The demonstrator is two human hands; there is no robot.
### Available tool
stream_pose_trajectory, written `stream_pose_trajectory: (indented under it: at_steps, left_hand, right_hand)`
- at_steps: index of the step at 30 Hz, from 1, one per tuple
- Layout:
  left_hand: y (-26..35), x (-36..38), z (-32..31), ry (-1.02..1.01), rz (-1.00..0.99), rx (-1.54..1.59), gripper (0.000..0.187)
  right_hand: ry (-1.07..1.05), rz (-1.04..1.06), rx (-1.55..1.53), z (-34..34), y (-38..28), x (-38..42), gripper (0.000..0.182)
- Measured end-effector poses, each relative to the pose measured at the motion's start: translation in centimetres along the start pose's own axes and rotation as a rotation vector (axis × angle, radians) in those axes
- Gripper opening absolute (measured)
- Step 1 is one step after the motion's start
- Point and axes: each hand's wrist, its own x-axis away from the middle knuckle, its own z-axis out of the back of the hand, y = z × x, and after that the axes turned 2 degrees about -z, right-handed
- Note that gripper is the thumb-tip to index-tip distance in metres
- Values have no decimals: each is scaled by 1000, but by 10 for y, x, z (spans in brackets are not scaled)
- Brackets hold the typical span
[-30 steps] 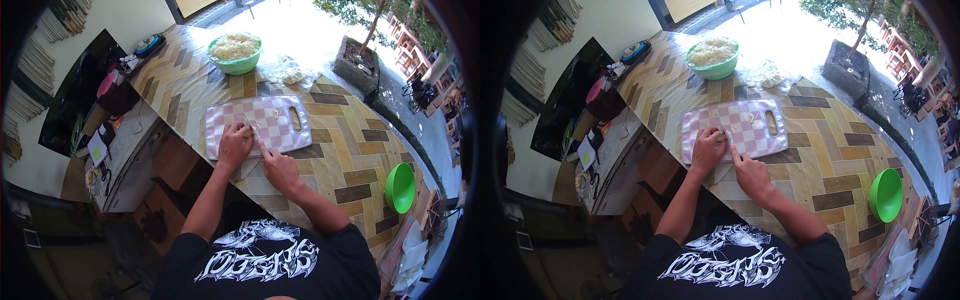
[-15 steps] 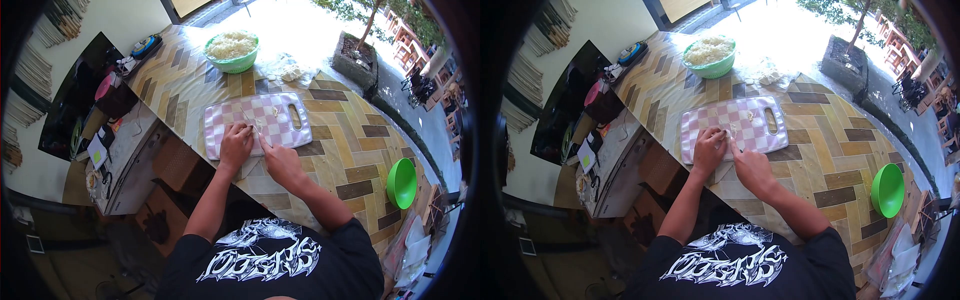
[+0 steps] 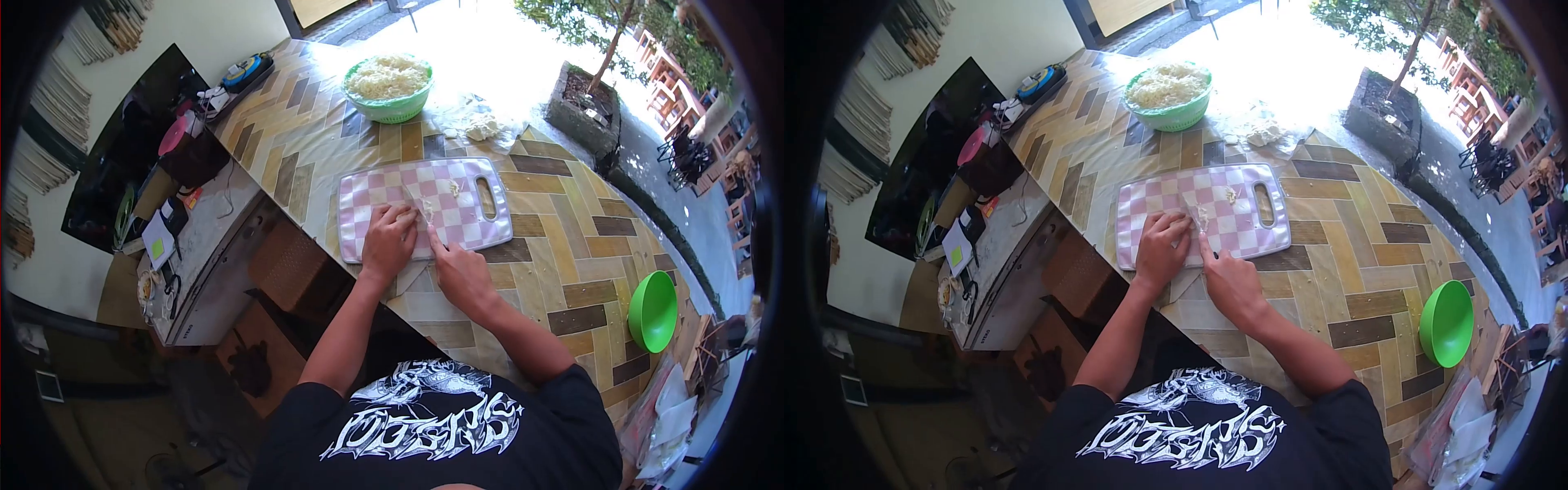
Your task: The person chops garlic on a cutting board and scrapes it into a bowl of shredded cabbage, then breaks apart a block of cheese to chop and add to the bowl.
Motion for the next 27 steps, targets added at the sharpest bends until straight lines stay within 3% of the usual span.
stream_pose_trajectory:
  at_steps: [24, 27]
  left_hand:
    - [2, -1, 1, 3, 28, 6, 26]
    - [0, 1, 0, -14, 30, 7, 26]
  right_hand:
    - [14, 4, -70, -5, 5, -5, 61]
    - [2, 17, -69, -11, 12, -16, 68]
